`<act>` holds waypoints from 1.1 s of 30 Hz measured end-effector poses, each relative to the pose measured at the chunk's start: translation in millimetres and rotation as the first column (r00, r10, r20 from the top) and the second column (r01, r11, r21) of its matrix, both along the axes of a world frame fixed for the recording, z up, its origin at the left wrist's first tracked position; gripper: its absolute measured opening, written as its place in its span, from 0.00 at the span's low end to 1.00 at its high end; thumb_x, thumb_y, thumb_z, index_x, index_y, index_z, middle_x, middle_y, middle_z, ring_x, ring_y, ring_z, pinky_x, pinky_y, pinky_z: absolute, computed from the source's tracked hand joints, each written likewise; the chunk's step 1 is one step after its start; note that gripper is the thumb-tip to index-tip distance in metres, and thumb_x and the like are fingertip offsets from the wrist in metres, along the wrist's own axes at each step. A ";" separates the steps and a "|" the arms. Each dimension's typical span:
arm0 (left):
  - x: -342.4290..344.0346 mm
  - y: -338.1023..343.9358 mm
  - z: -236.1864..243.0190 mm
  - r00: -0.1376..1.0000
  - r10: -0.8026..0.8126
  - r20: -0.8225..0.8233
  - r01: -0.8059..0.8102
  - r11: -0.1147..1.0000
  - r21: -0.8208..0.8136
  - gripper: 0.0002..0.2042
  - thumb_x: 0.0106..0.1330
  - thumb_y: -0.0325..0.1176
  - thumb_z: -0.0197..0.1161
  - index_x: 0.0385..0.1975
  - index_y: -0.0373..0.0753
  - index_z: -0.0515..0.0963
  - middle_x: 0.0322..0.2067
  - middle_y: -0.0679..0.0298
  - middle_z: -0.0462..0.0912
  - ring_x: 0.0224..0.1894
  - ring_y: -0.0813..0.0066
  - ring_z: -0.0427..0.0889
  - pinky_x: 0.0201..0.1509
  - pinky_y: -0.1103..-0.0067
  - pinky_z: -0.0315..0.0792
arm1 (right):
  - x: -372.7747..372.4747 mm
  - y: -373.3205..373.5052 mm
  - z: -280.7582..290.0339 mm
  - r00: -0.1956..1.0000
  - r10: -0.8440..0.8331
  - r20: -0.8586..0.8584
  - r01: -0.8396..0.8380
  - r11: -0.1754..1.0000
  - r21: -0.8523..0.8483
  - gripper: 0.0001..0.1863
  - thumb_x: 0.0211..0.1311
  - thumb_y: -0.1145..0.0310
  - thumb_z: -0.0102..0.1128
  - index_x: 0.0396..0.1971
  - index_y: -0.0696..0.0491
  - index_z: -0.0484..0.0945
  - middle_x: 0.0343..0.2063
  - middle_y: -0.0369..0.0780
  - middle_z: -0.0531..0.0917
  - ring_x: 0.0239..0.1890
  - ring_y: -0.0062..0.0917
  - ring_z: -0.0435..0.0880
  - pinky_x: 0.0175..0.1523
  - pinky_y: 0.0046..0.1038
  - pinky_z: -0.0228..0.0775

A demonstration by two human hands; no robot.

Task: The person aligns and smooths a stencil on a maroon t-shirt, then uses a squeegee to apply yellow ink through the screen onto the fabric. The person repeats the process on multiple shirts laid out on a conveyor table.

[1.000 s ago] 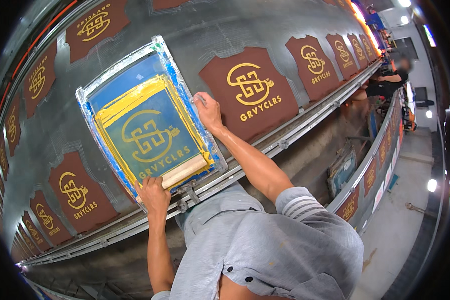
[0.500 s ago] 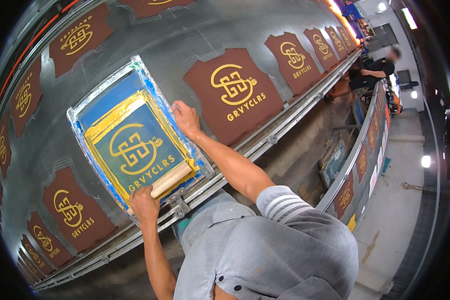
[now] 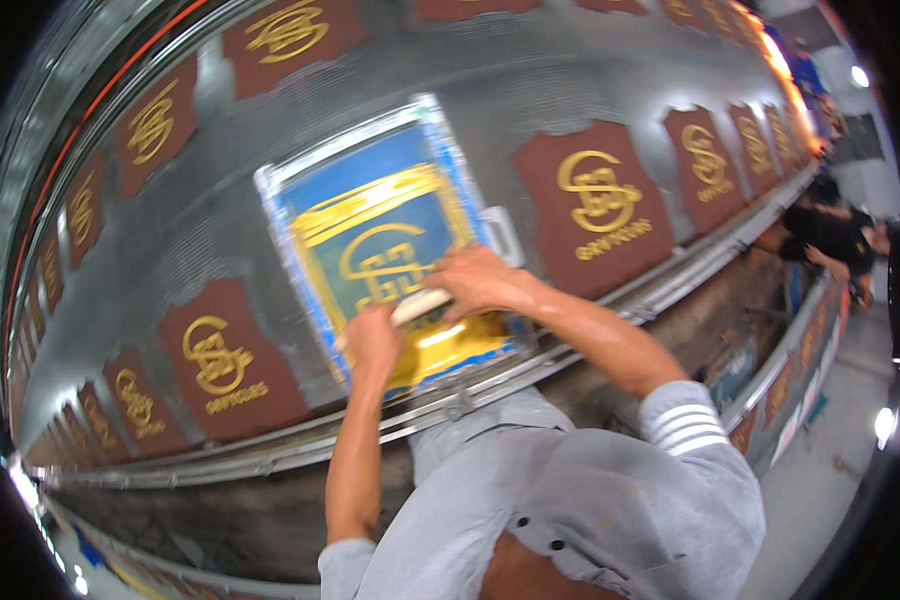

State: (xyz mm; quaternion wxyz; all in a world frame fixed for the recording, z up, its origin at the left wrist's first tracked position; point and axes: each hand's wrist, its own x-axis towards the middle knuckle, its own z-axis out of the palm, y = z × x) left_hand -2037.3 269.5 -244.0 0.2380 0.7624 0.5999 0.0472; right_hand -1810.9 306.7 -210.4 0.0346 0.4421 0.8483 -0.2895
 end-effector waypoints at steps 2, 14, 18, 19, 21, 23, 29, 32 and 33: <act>1.6 42.3 2.8 0.999 -0.038 0.007 0.038 0.999 0.033 0.11 0.48 0.25 0.63 0.32 0.42 0.87 0.28 0.50 0.85 0.32 0.50 0.85 0.40 0.60 0.78 | -10.4 19.4 -32.9 0.983 -0.095 0.160 0.051 0.964 0.262 0.09 0.48 0.67 0.66 0.31 0.50 0.86 0.32 0.41 0.84 0.40 0.37 0.84 0.46 0.42 0.75; -37.7 160.0 -9.3 0.986 -0.076 -0.146 0.084 0.995 0.048 0.12 0.50 0.27 0.65 0.35 0.43 0.88 0.28 0.54 0.86 0.30 0.53 0.86 0.35 0.63 0.79 | -18.5 127.5 -41.7 0.986 -0.165 0.013 0.158 0.962 0.223 0.10 0.45 0.76 0.59 0.29 0.58 0.85 0.30 0.46 0.85 0.35 0.43 0.85 0.48 0.43 0.77; -41.9 143.0 -12.2 0.991 -0.032 -0.127 0.044 0.995 0.087 0.14 0.48 0.25 0.63 0.35 0.44 0.88 0.32 0.60 0.86 0.31 0.57 0.86 0.34 0.65 0.79 | -18.8 118.8 -43.9 0.995 -0.094 -0.026 0.097 0.957 0.274 0.09 0.43 0.77 0.60 0.28 0.59 0.84 0.31 0.48 0.84 0.36 0.43 0.85 0.52 0.41 0.76; -40.6 140.6 -11.9 0.990 -0.026 -0.140 0.039 0.995 0.088 0.15 0.47 0.25 0.63 0.36 0.44 0.88 0.33 0.62 0.87 0.32 0.58 0.86 0.34 0.65 0.80 | -17.7 116.6 -45.1 0.997 -0.078 -0.027 0.082 0.950 0.301 0.09 0.43 0.77 0.61 0.28 0.59 0.83 0.31 0.48 0.84 0.37 0.43 0.85 0.52 0.40 0.76; -43.0 119.8 -13.9 0.994 -0.013 -0.112 0.028 0.992 0.127 0.15 0.47 0.25 0.63 0.36 0.44 0.88 0.33 0.64 0.86 0.32 0.59 0.86 0.33 0.66 0.80 | -21.4 91.5 -48.9 0.995 -0.097 -0.013 0.097 0.951 0.292 0.08 0.43 0.77 0.62 0.27 0.58 0.82 0.30 0.46 0.83 0.37 0.41 0.82 0.48 0.38 0.76; -43.9 92.8 -18.1 0.996 -0.014 -0.091 0.027 0.990 0.140 0.16 0.47 0.24 0.63 0.36 0.44 0.88 0.33 0.66 0.86 0.32 0.60 0.86 0.33 0.67 0.80 | -19.4 66.9 -52.3 0.992 -0.122 -0.006 0.119 0.947 0.298 0.07 0.43 0.77 0.63 0.27 0.56 0.81 0.30 0.43 0.81 0.38 0.39 0.81 0.44 0.36 0.76; -38.3 6.6 -19.8 0.999 0.028 -0.038 -0.022 0.988 0.154 0.17 0.43 0.24 0.62 0.36 0.45 0.87 0.33 0.67 0.86 0.32 0.61 0.86 0.32 0.68 0.80 | -17.1 -17.2 -49.5 0.990 -0.116 -0.077 0.132 0.958 0.256 0.06 0.45 0.78 0.59 0.26 0.58 0.79 0.30 0.44 0.80 0.38 0.37 0.81 0.45 0.36 0.75; -38.5 -41.3 -22.2 0.999 0.026 -0.020 -0.023 0.986 0.166 0.18 0.42 0.23 0.61 0.36 0.45 0.87 0.34 0.68 0.86 0.33 0.62 0.86 0.32 0.68 0.79 | -16.8 -58.9 -42.7 0.988 -0.135 -0.075 0.148 0.969 0.197 0.05 0.44 0.78 0.58 0.25 0.57 0.78 0.30 0.44 0.80 0.38 0.37 0.81 0.46 0.36 0.75; -37.5 -56.3 -23.2 1.000 0.029 -0.009 -0.027 0.985 0.172 0.18 0.42 0.23 0.61 0.36 0.45 0.87 0.34 0.68 0.86 0.34 0.62 0.86 0.32 0.68 0.79 | -16.3 -73.1 -44.4 0.986 -0.137 -0.094 0.154 0.966 0.208 0.06 0.43 0.78 0.59 0.26 0.57 0.78 0.30 0.43 0.80 0.38 0.37 0.80 0.45 0.36 0.75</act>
